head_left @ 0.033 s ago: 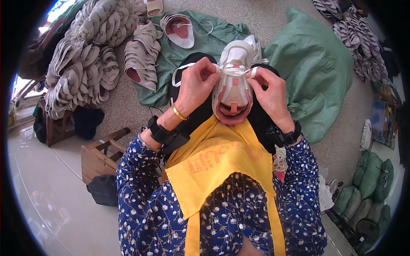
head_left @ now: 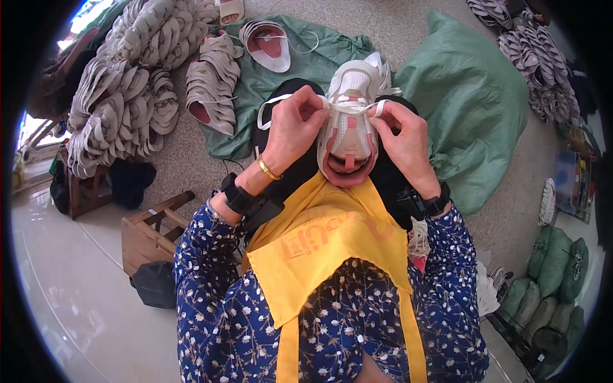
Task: The person sits on the floor and threads a white shoelace through the eyelets of a white sneaker. They pull the laces tight and adjust the fit, working on the shoe held in their lap.
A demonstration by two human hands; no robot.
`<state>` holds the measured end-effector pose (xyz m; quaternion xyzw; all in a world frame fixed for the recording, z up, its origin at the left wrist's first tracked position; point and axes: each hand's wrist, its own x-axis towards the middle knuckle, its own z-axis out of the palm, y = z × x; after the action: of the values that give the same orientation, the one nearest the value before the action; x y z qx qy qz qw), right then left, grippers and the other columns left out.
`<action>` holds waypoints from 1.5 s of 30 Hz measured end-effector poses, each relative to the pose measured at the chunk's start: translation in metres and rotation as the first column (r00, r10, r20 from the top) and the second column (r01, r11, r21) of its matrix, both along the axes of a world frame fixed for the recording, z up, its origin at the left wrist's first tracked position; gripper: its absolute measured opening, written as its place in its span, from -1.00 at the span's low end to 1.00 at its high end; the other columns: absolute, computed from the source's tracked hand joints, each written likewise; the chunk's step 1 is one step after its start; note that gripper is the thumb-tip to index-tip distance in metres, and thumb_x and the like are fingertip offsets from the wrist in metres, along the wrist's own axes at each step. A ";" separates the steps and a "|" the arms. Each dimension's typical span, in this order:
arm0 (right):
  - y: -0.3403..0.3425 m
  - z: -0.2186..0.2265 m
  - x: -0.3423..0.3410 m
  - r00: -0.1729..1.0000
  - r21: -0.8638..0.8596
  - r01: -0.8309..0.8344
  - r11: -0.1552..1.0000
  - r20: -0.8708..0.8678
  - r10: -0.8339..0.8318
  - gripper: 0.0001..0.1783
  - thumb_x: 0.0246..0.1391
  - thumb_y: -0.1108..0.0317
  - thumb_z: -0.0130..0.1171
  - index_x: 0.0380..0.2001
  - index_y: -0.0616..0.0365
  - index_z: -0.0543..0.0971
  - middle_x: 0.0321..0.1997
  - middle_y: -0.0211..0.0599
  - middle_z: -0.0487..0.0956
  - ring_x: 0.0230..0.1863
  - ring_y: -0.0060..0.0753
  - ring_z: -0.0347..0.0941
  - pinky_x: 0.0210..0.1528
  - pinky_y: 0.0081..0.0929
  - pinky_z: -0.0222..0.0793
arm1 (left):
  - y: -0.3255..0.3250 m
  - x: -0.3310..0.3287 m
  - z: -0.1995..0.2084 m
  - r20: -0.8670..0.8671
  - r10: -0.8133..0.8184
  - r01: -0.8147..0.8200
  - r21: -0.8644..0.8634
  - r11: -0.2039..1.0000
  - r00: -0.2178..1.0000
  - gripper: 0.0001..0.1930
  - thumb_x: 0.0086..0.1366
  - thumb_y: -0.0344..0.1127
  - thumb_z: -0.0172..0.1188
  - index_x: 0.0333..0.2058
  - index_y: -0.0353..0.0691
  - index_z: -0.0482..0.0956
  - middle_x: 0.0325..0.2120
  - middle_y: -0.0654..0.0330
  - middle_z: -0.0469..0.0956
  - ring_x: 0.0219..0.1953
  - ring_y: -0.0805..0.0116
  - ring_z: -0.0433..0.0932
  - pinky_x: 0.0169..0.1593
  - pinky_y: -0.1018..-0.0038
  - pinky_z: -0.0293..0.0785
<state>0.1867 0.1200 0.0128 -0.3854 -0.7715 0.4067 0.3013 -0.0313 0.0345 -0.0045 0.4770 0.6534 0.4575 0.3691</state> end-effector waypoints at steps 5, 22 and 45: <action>-0.002 0.000 -0.002 0.999 -0.005 -0.002 1.000 -0.042 0.001 -0.90 0.11 0.60 0.27 -0.27 0.28 0.63 -0.37 -0.27 0.65 -0.39 -0.48 0.61 -0.30 -0.54 0.51 | -0.004 0.012 -0.018 0.080 0.111 -0.120 0.127 0.985 0.991 -0.84 0.27 -0.56 0.30 -0.37 -0.31 0.45 -0.45 0.37 0.57 -0.41 0.68 0.52 -0.33 0.61 0.49; -0.002 -0.007 0.000 0.997 0.011 0.020 1.000 -0.072 -0.020 -0.89 0.10 0.62 0.27 -0.27 0.28 0.63 -0.38 -0.28 0.65 -0.41 -0.49 0.61 -0.31 -0.54 0.50 | -0.006 0.023 -0.005 -0.325 0.099 0.032 0.377 0.926 0.940 -0.82 0.16 -0.64 0.26 -0.38 -0.32 0.42 -0.54 0.12 0.47 -0.54 0.32 0.52 -0.42 0.43 0.44; 0.003 -0.008 0.003 1.000 0.001 0.026 1.000 0.016 -0.026 -0.84 0.11 0.47 0.36 -0.44 0.27 0.56 -0.52 -0.26 0.57 -0.53 -0.43 0.54 -0.42 -0.49 0.44 | -0.005 0.024 -0.006 -0.334 0.089 0.025 0.322 0.946 0.938 -0.85 0.26 -0.54 0.23 -0.33 -0.33 0.40 -0.54 0.02 0.47 -0.53 0.06 0.49 -0.40 0.30 0.42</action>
<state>0.1893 0.1233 0.0046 -0.3983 -0.7691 0.3992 0.3006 -0.0075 0.0292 -0.0102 0.5924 0.6324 0.4732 0.1587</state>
